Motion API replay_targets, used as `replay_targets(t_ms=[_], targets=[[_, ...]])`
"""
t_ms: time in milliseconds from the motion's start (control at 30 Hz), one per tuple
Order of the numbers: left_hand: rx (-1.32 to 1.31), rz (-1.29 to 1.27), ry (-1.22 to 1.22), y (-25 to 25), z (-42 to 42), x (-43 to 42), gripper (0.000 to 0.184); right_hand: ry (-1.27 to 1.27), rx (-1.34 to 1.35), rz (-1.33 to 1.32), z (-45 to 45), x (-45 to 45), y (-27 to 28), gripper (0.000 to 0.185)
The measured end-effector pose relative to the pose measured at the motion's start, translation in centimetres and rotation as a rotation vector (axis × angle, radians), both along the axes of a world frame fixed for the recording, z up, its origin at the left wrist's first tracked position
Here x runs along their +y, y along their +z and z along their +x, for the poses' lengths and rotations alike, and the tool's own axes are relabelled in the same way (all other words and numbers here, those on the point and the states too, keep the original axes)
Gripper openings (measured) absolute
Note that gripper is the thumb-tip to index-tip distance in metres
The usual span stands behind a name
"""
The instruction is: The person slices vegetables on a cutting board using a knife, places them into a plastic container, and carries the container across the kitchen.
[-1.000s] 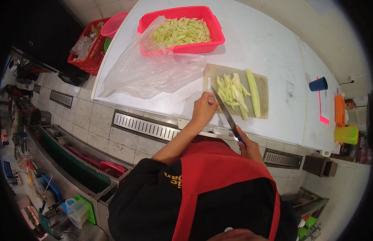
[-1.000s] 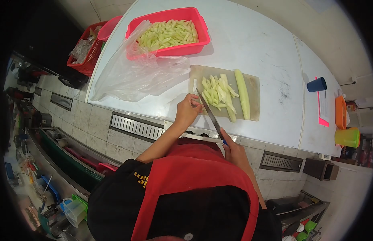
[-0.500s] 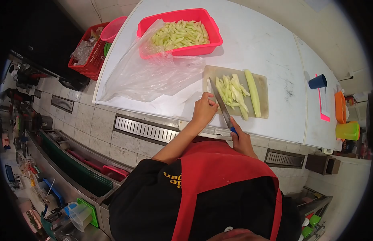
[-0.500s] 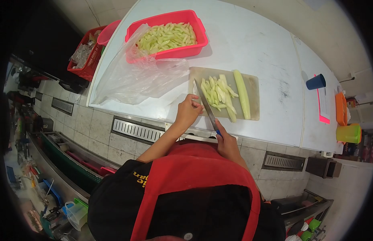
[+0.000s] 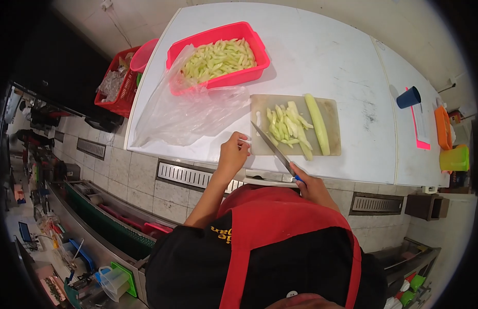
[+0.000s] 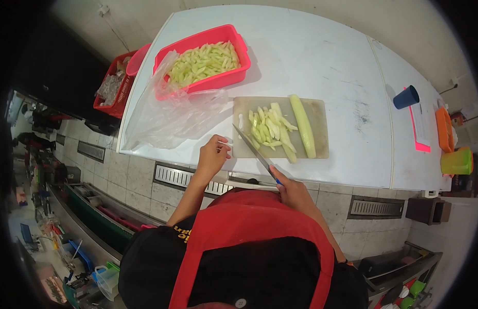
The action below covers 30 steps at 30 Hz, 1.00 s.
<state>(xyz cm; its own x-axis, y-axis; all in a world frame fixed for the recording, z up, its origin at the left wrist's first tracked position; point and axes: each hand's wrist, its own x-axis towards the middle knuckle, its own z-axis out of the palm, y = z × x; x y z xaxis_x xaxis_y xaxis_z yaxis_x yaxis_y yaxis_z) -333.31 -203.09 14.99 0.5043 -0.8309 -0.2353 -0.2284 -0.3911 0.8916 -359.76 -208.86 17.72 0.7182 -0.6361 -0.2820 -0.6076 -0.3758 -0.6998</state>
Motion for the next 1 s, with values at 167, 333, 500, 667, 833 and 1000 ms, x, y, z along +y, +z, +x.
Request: replay_targets(t_ms=[167, 333, 500, 667, 833, 1000], targets=[[-0.369, -0.285, -0.156, 0.4, -0.6, -3.1, 0.014, -0.032, -0.048, -0.086, -0.4, -1.3, -0.2, 0.059], [-0.670, -0.490, -0.587, 2.9, -4.5, -9.8, 0.024, -0.021, -0.086, -0.093, -0.9, -2.2, -0.8, 0.058], [-0.856, -0.174, -0.906, 1.8, -6.0, -16.5, 0.026, -0.024, -0.005, -0.049, -1.0, -2.3, -0.8, 0.059], [-0.820, 0.245, -0.832, 1.7, -2.6, -22.5, 0.027, 0.017, 0.124, 0.038, -1.3, -3.5, -0.5, 0.060], [-0.742, 0.453, -0.940, 1.6, -2.8, -24.3, 0.038, 0.061, 0.141, 0.067, -1.5, -4.4, 0.0, 0.061], [-0.274, 0.442, -0.854, 0.0, -1.0, -25.1, 0.035, 0.077, 0.066, 0.084, -1.9, -5.1, -1.0, 0.062]])
